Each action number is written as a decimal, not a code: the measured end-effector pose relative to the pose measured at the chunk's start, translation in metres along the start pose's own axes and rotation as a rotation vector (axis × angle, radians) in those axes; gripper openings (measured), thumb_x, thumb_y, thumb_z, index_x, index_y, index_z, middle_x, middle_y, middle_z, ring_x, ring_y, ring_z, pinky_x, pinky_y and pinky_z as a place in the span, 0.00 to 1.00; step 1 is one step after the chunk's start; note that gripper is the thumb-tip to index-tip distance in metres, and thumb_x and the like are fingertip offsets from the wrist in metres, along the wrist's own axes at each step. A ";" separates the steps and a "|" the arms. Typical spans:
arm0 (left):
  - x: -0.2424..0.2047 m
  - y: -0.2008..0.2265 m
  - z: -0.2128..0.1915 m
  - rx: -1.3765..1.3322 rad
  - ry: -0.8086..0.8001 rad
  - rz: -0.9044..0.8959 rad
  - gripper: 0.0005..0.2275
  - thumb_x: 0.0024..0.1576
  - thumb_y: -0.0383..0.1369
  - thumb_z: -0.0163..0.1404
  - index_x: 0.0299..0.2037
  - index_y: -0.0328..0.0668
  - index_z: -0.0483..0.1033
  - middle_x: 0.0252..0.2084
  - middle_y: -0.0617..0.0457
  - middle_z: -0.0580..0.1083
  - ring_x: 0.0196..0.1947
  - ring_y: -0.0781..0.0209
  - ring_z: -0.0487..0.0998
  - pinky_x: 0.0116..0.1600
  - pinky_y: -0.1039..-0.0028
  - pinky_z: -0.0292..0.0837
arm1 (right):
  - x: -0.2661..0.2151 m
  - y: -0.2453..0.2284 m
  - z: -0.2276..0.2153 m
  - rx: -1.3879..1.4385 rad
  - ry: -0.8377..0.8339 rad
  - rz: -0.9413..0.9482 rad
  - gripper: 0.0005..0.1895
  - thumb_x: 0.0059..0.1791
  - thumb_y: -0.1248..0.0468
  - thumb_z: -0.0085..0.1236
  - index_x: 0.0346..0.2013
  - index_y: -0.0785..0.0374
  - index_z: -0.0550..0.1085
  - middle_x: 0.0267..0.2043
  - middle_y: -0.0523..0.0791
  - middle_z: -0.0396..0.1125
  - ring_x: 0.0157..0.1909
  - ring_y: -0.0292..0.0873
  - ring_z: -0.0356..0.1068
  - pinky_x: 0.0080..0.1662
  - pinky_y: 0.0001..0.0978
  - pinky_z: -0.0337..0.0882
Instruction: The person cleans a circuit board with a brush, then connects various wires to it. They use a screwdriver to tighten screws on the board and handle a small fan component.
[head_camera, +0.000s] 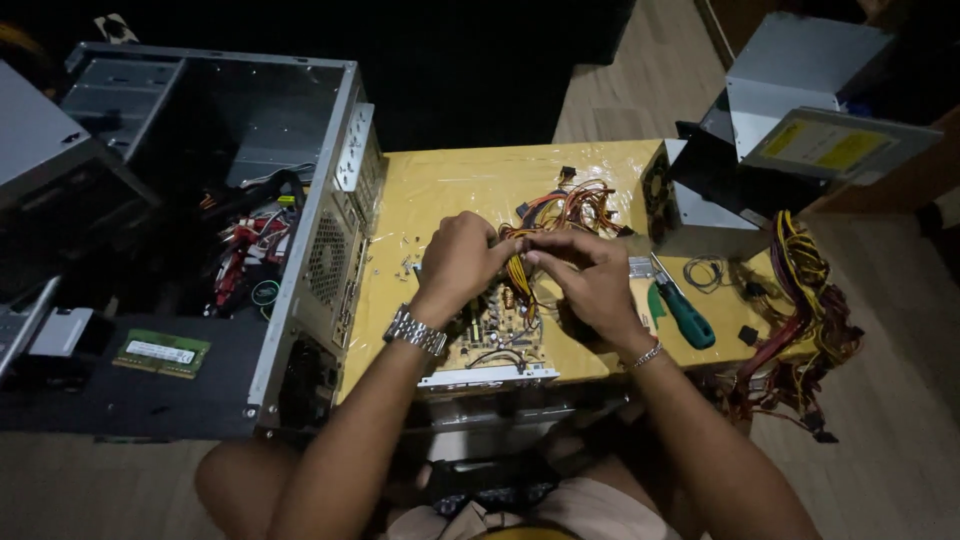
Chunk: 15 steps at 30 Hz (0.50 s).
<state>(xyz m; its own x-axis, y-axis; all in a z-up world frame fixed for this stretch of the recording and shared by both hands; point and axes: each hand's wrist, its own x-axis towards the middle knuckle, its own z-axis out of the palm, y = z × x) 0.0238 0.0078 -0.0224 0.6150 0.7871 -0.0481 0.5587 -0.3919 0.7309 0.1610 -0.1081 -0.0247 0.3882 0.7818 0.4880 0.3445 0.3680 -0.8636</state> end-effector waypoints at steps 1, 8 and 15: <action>0.001 0.001 -0.001 -0.001 0.003 0.001 0.19 0.59 0.37 0.57 0.14 0.43 0.76 0.13 0.49 0.71 0.19 0.46 0.78 0.32 0.61 0.73 | 0.000 -0.001 0.001 -0.001 -0.002 -0.003 0.11 0.44 0.74 0.72 0.40 0.69 0.82 0.37 0.52 0.78 0.45 0.39 0.74 0.46 0.33 0.77; 0.008 -0.009 0.004 0.009 -0.017 0.000 0.21 0.60 0.38 0.52 0.12 0.43 0.72 0.13 0.48 0.69 0.20 0.39 0.79 0.30 0.59 0.72 | 0.005 0.004 -0.006 -0.016 -0.056 0.035 0.12 0.43 0.73 0.73 0.41 0.68 0.82 0.37 0.51 0.78 0.44 0.39 0.75 0.46 0.34 0.78; -0.018 0.000 -0.019 -0.016 -0.106 0.103 0.16 0.60 0.33 0.47 0.20 0.33 0.77 0.20 0.37 0.74 0.27 0.35 0.81 0.34 0.55 0.73 | 0.013 0.005 -0.008 -0.020 -0.196 -0.056 0.11 0.45 0.75 0.69 0.42 0.69 0.82 0.40 0.55 0.78 0.49 0.47 0.75 0.47 0.41 0.78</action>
<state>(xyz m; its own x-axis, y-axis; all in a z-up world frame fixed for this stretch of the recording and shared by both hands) 0.0020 0.0022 -0.0087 0.7245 0.6879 -0.0429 0.4807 -0.4596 0.7468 0.1751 -0.0999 -0.0215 0.1949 0.8439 0.4998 0.3789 0.4053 -0.8320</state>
